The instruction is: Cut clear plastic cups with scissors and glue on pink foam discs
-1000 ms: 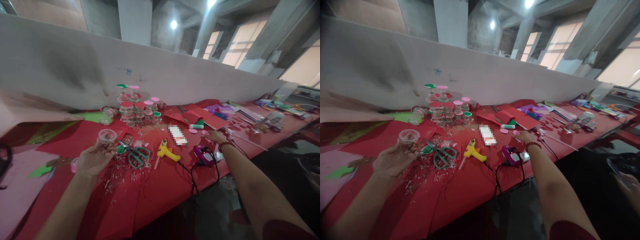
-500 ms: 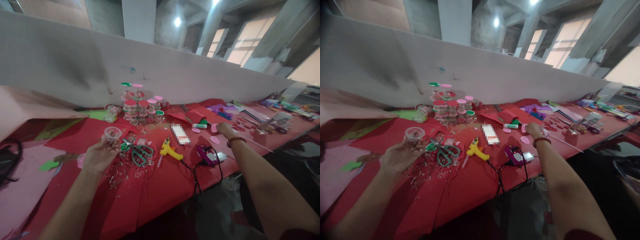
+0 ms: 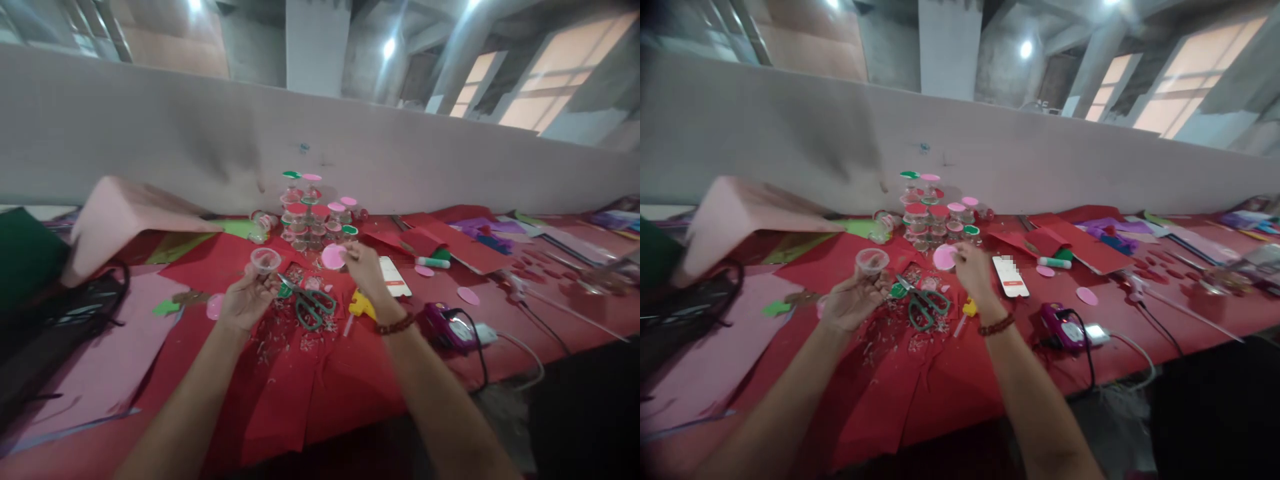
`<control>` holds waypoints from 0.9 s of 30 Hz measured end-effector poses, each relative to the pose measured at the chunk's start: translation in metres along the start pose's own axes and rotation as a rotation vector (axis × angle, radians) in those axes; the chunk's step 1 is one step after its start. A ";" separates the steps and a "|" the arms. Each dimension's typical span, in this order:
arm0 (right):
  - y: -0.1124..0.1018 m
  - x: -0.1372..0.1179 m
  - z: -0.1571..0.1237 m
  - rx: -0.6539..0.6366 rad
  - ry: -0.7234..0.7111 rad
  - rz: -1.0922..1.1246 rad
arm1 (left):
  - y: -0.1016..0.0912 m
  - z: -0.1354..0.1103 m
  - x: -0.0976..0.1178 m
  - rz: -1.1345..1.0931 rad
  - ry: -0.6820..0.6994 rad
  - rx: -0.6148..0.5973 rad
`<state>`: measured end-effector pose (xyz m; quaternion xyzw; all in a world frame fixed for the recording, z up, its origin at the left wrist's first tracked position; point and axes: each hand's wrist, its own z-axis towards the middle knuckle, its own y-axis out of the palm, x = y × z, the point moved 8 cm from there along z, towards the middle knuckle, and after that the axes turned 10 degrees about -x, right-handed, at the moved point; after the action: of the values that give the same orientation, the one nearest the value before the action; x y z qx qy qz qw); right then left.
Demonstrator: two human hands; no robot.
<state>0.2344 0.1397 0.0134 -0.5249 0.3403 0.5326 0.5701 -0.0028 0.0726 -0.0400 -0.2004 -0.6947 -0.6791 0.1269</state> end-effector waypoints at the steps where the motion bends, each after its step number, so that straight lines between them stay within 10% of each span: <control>1: 0.024 0.003 -0.005 -0.012 -0.016 0.023 | 0.000 0.000 0.001 -0.007 0.007 -0.008; 6: 0.079 0.026 -0.021 -0.052 0.024 0.215 | 0.002 0.002 -0.001 0.028 -0.026 -0.083; 16: 0.076 0.025 -0.024 -0.086 0.059 0.535 | -0.009 0.006 -0.019 0.211 -0.049 -0.055; 27: 0.076 0.009 -0.029 -0.109 0.029 0.354 | 0.004 0.001 -0.031 0.368 -0.131 -0.096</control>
<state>0.1675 0.1053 -0.0193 -0.4948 0.4060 0.6346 0.4332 0.0270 0.0703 -0.0502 -0.3736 -0.6200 -0.6622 0.1939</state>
